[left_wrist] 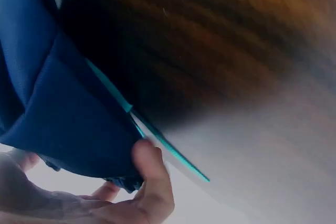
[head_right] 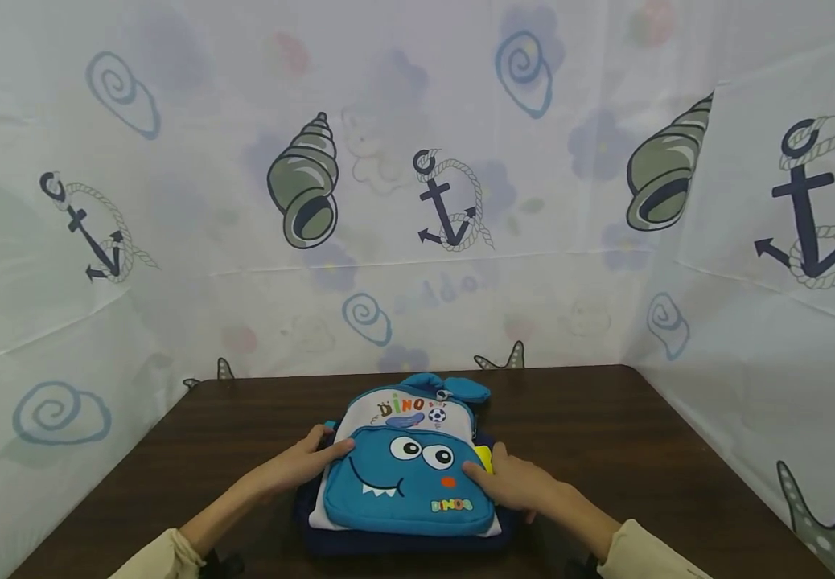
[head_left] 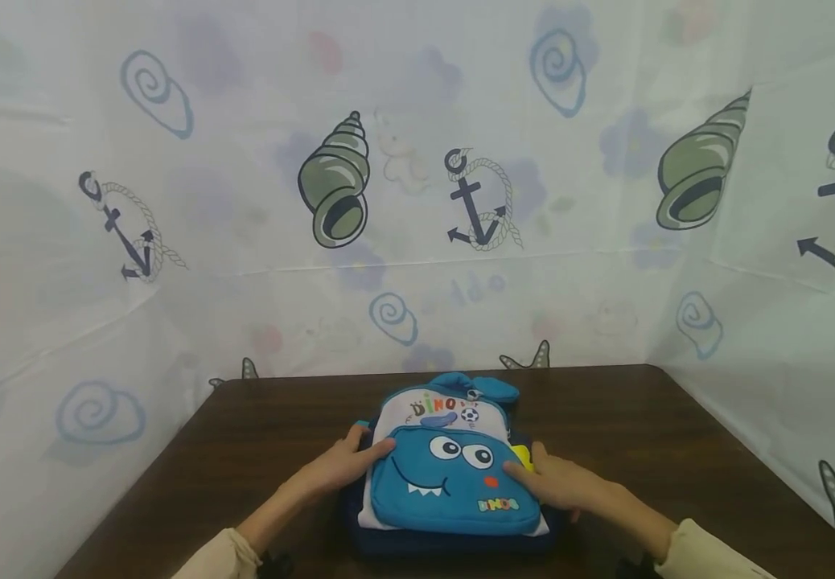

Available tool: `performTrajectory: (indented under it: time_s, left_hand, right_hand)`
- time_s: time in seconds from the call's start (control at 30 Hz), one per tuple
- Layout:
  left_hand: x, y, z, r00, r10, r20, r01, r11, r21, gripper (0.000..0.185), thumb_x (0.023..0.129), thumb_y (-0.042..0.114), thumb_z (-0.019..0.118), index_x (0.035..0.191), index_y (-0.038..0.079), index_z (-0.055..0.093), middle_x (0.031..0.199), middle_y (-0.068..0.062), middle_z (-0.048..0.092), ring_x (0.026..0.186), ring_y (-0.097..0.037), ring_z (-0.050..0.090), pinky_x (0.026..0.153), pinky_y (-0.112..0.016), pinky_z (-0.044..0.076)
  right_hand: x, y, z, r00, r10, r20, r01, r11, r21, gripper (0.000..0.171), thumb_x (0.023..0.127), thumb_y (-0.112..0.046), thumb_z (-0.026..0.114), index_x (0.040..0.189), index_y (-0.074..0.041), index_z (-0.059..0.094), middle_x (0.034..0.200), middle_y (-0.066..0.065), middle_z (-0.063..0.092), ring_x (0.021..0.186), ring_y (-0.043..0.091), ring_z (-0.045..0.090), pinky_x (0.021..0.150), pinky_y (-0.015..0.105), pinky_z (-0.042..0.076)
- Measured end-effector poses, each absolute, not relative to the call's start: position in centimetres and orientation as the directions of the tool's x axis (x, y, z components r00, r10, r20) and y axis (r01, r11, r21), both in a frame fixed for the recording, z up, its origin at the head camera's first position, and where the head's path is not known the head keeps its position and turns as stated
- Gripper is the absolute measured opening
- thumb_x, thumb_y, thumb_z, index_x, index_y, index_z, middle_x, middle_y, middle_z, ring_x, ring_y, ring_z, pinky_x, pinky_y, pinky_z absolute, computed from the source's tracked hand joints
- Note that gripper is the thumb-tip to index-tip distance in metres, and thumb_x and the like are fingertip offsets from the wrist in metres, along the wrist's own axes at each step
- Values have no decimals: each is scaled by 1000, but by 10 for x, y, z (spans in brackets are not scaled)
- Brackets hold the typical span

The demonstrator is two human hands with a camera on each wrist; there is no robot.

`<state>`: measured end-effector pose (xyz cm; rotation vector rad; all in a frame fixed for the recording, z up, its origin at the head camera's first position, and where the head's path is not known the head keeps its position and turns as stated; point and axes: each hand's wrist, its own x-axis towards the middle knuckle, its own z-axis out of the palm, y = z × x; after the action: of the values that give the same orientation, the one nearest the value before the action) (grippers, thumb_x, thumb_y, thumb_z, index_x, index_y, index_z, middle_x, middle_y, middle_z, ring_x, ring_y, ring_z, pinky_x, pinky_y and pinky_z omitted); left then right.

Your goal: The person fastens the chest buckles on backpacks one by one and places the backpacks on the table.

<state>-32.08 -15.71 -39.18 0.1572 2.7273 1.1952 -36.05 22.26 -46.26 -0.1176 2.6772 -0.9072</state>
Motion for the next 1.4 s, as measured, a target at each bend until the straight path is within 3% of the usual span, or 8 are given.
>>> performTrajectory:
  time_s: [0.17,0.33,0.53,0.77,1.13,1.4]
  left_hand:
    - [-320,-152,-384,-985,160,-63,75,730,679,92,92,67,53,146,-5,34,138,-35,46,119,-48,54,97,-69,44]
    - [-319,-151,-375,-986,163,-43,97,760,643,90,93,66,53,146,-4,34,133,-33,48,111,-43,57,94,-68,47]
    - [-319,-151,-370,-984,174,-48,104,765,636,90,93,65,53,146,-5,34,134,-33,47,112,-42,56,94,-67,47]
    - [-321,-145,-360,-981,183,-60,116,808,578,93,92,68,52,148,-4,33,138,-33,45,117,-47,54,93,-70,46]
    - [-314,-144,-338,-977,199,-78,131,843,521,95,92,68,52,149,-6,31,147,-34,41,132,-55,43,99,-71,40]
    - [-319,-141,-335,-972,228,-61,166,845,508,92,92,67,53,147,-5,35,144,-31,45,129,-51,47,98,-69,43]
  right_hand:
    - [-382,238,-492,-950,-169,-265,41,770,-636,120,72,-89,54,151,-2,26,107,16,59,78,29,63,45,44,55]
    - [-370,231,-481,-954,-166,-250,18,800,-599,119,74,-90,49,152,-3,25,109,17,59,78,29,62,48,41,56]
    - [-356,225,-468,-956,-177,-233,0,796,-606,119,75,-90,47,151,0,25,108,18,59,77,28,63,49,38,57]
    - [-368,235,-488,-956,-169,-240,34,746,-665,117,74,-88,53,150,-3,27,106,14,60,76,25,63,48,40,56]
    - [-317,210,-422,-956,-192,-220,-10,776,-631,105,86,-78,49,149,3,28,108,14,60,78,23,64,52,35,58]
    - [-350,231,-465,-959,-192,-210,9,716,-698,115,76,-87,51,151,-3,26,107,12,61,80,25,64,50,40,58]
